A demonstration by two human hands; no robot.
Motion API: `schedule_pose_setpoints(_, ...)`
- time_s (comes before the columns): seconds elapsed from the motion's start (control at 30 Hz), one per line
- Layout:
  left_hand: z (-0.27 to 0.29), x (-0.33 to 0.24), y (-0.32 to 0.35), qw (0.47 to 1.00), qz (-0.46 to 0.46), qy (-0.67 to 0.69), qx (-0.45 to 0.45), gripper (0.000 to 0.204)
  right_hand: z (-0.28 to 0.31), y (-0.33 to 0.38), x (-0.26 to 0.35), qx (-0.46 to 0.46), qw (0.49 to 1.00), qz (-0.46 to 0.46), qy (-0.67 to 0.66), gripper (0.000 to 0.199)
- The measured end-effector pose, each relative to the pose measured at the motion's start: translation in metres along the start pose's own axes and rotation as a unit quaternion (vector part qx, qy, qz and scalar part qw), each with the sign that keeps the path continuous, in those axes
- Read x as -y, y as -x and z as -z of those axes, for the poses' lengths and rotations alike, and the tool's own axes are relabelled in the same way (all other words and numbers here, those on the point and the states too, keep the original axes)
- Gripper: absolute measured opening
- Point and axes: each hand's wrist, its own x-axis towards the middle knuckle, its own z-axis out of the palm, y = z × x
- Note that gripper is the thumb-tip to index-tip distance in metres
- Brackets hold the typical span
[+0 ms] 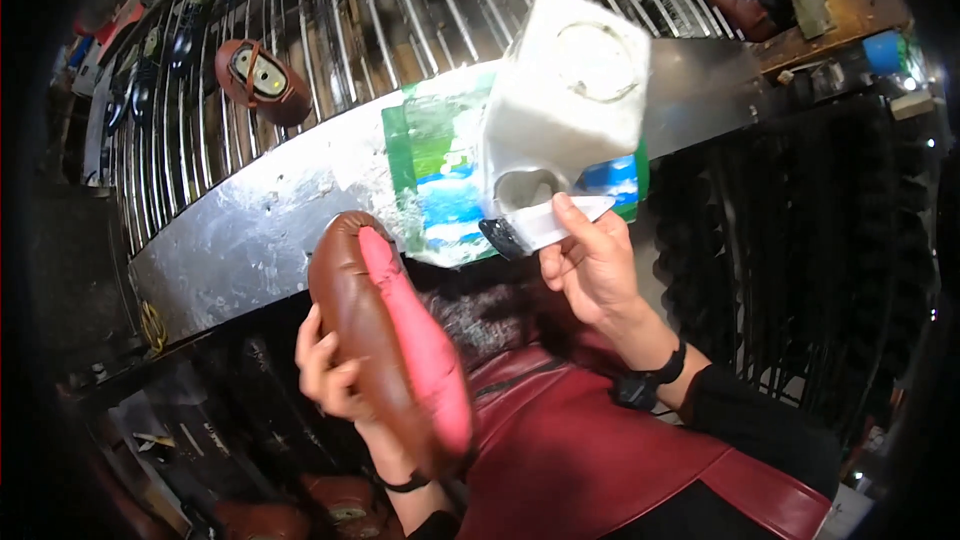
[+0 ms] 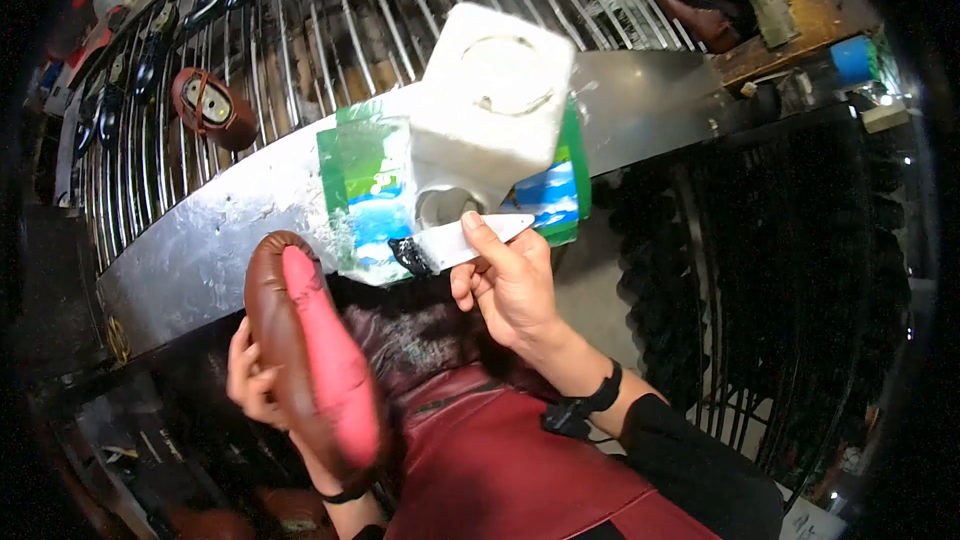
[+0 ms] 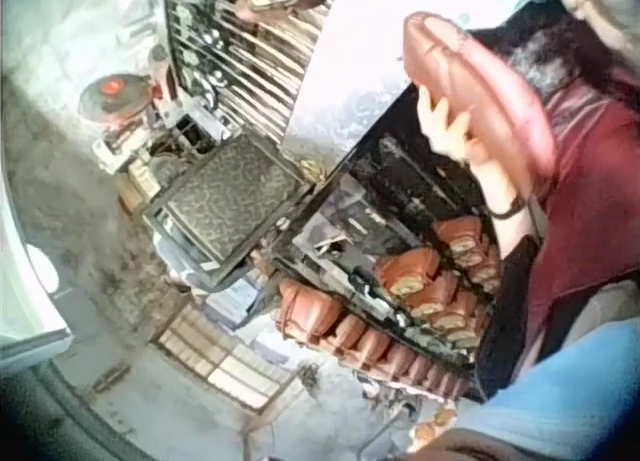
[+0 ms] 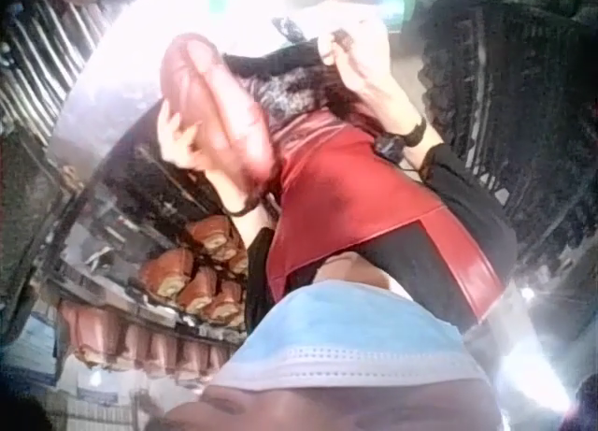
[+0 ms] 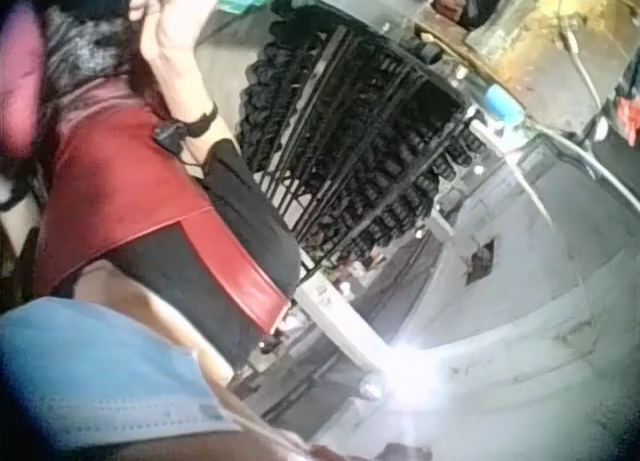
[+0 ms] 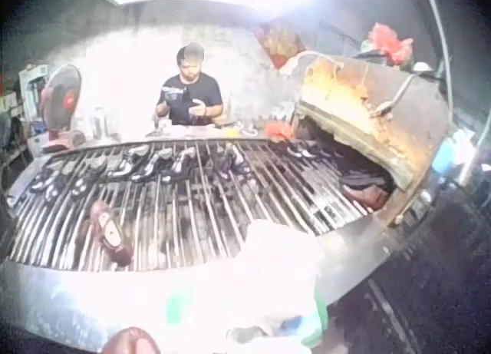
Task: Applying glue to the perimeter of shoe uppers and arranging soles for attachment.
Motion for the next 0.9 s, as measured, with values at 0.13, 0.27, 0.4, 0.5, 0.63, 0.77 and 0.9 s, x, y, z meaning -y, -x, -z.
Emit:
schedule_pose_setpoints(0.13, 0.0, 0.026, 0.038, 0.98, -0.009, -0.07, 0.184, 0.035, -0.018, 0.0, -0.012, 0.102, 0.993, -0.031, 0.055, 0.021)
schedule_pose_setpoints(0.27, -0.001, 0.024, 0.041, 0.982, -0.013, -0.115, 0.147, 0.045, -0.027, -0.013, -0.047, 0.199, 0.973, -0.002, 0.115, 0.014)
schedule_pose_setpoints(0.4, 0.003, 0.026, 0.039, 0.98, -0.01, -0.117, 0.16, 0.044, -0.047, -0.01, -0.062, 0.203, 0.967, 0.026, 0.154, 0.015)
schedule_pose_setpoints(0.5, 0.006, 0.025, 0.042, 0.98, -0.013, -0.113, 0.161, 0.043, -0.067, -0.025, -0.066, 0.179, 0.962, 0.07, 0.192, 0.015)
schedule_pose_setpoints(0.63, 0.006, 0.023, 0.035, 0.977, -0.026, -0.117, 0.175, 0.051, -0.093, -0.08, -0.071, 0.156, 0.949, 0.115, 0.249, 0.021)
schedule_pose_setpoints(0.77, 0.004, 0.026, 0.038, 0.982, -0.015, -0.097, 0.163, 0.043, -0.098, -0.086, -0.062, 0.168, 0.95, 0.076, 0.25, 0.022)
schedule_pose_setpoints(0.9, 0.0, 0.027, 0.037, 0.988, -0.025, -0.075, 0.13, 0.031, -0.07, -0.047, -0.045, 0.219, 0.943, 0.027, 0.25, 0.021)
